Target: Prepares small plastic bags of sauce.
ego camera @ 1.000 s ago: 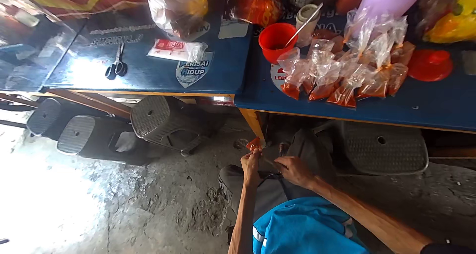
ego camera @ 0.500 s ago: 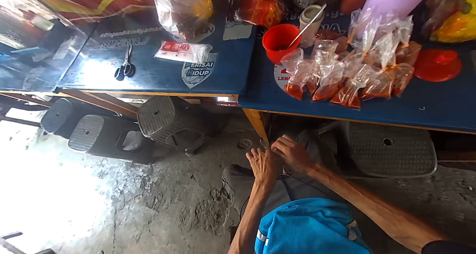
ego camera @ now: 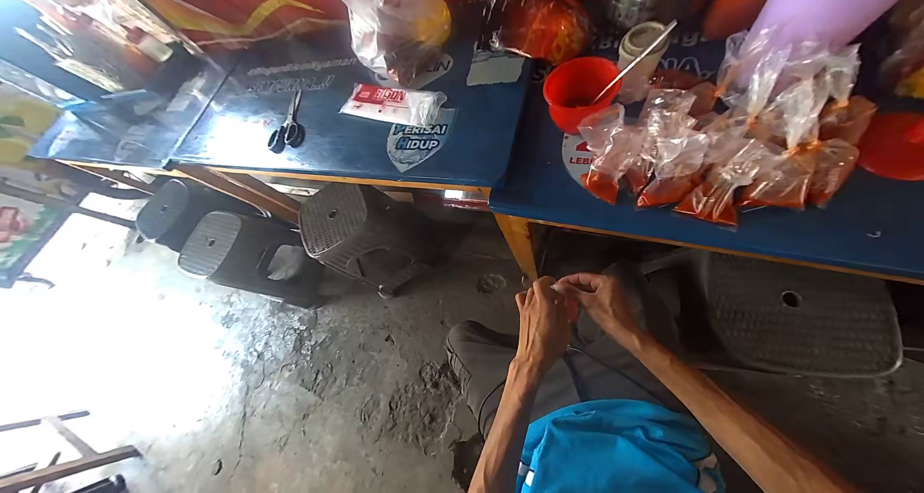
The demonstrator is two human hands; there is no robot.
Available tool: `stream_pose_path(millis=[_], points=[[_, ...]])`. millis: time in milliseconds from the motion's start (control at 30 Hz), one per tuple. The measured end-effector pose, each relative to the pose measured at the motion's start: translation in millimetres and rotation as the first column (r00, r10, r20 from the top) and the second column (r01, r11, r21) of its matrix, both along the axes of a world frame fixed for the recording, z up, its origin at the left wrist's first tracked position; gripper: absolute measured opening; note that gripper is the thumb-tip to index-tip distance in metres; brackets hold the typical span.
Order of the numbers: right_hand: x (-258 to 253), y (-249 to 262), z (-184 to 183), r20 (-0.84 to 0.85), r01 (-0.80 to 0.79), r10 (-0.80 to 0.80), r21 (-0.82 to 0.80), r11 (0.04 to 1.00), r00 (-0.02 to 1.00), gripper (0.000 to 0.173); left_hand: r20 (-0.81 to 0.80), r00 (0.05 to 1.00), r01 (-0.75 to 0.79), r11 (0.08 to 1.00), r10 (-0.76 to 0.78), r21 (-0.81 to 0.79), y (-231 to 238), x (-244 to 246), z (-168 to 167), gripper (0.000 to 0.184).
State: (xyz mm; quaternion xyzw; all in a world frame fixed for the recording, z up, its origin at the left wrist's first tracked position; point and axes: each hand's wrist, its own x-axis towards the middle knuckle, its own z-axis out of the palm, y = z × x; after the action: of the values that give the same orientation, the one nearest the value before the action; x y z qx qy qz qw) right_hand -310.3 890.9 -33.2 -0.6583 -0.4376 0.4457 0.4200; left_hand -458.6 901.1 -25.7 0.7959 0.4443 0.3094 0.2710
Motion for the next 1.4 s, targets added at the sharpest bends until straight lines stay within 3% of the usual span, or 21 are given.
stream_pose_path(millis=[233, 333, 433, 600, 767, 900, 1300, 1400], points=[[-2.8, -12.8, -3.4, 0.418, -0.195, 0.055, 0.301, 0.933, 0.907, 0.032, 0.025, 0.999, -0.031, 0.997, 0.032, -0.068, -1.8, 2.2, -2.9, 0.039], [3.0, -14.8, 0.9, 0.341, -0.246, 0.149, 0.264, 0.933, 0.928, 0.049, 0.025, 0.999, -0.029, 0.996, 0.031, -0.080, -0.2, 2.1, 4.0, 0.041], [9.9, -14.0, 1.8, 0.272, -0.261, 0.196, 0.226, 0.939, 0.942, 0.050, 0.031, 0.999, -0.025, 0.999, 0.025, -0.021, 1.3, 5.4, 4.1, 0.042], [7.0, -15.6, 3.5, 0.153, -0.135, 0.108, 0.177, 0.975, 0.982, 0.042, -0.042, 0.996, -0.077, 0.994, 0.080, 0.076, 0.1, 14.7, 5.4, 0.041], [4.3, -13.9, 6.4, -0.006, -0.012, 0.014, 0.183, 0.983, 1.000, 0.040, -0.107, 0.987, -0.115, 0.993, 0.117, 0.025, -2.8, 21.1, 10.4, 0.042], [4.0, -12.3, 5.7, -0.088, 0.036, -0.023, 0.141, 0.989, 0.996, 0.042, -0.123, 0.984, -0.119, 0.990, 0.127, 0.075, -5.3, 24.5, 4.6, 0.039], [36.0, -6.7, 11.0, -0.343, -0.202, 0.237, 0.133, 0.970, 0.909, 0.031, -0.069, 0.993, -0.079, 0.978, 0.094, 0.192, -10.6, 27.7, 8.2, 0.027], [43.4, -10.5, 21.9, -0.366, -0.206, 0.244, 0.138, 0.969, 0.898, 0.034, -0.004, 0.997, -0.076, 0.987, 0.078, 0.143, -5.8, 26.4, 14.3, 0.030]])
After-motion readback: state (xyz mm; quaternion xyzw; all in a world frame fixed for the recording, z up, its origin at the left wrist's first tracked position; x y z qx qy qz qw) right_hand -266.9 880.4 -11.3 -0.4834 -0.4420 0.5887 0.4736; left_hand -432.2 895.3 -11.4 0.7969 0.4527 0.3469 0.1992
